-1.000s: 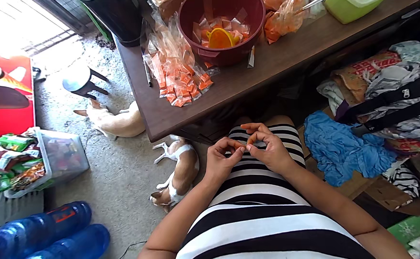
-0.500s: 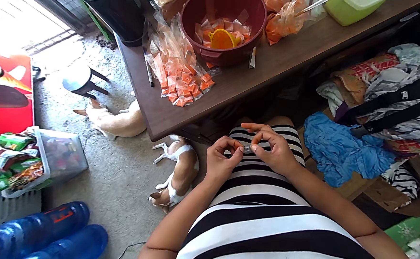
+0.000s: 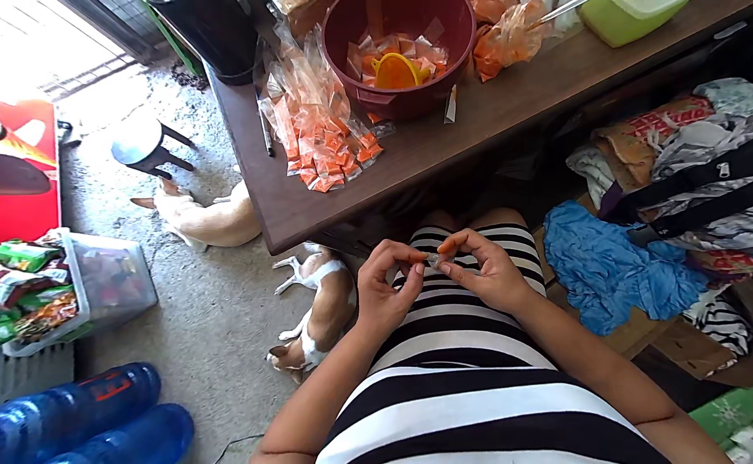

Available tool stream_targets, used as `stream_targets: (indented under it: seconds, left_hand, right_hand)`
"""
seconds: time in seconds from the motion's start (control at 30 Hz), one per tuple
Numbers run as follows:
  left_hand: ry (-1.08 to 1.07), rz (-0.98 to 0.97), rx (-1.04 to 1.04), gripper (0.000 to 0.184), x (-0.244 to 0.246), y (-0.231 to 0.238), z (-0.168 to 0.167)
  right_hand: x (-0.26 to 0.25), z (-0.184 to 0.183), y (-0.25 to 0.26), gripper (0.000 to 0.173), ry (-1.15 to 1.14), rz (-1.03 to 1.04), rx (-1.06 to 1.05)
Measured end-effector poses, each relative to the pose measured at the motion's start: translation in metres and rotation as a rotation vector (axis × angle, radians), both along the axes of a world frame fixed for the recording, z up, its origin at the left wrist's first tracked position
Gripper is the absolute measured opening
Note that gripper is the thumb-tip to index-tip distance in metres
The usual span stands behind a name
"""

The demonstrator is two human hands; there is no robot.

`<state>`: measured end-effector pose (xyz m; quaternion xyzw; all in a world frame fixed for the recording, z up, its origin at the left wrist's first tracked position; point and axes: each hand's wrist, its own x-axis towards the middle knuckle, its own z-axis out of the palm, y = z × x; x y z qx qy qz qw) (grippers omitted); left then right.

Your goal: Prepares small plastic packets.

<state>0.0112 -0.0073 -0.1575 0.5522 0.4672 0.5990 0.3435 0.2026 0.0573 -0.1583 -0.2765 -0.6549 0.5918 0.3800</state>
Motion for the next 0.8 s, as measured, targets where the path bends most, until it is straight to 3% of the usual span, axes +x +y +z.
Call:
stream_targets:
  seconds: [0.33,0.8]
  left_hand:
    - [0.477,-0.001,0.138,0.012,-0.013,0.006,0.009]
    - [0.581,-0.024,0.206,0.009,-0.016,0.012,0.014]
  right_hand:
    - [0.0,0.001,0.0,0.016,-0.038,-0.003,0.033]
    - [0.002,0.002,0.001,0.016,-0.076,-0.029,0.074]
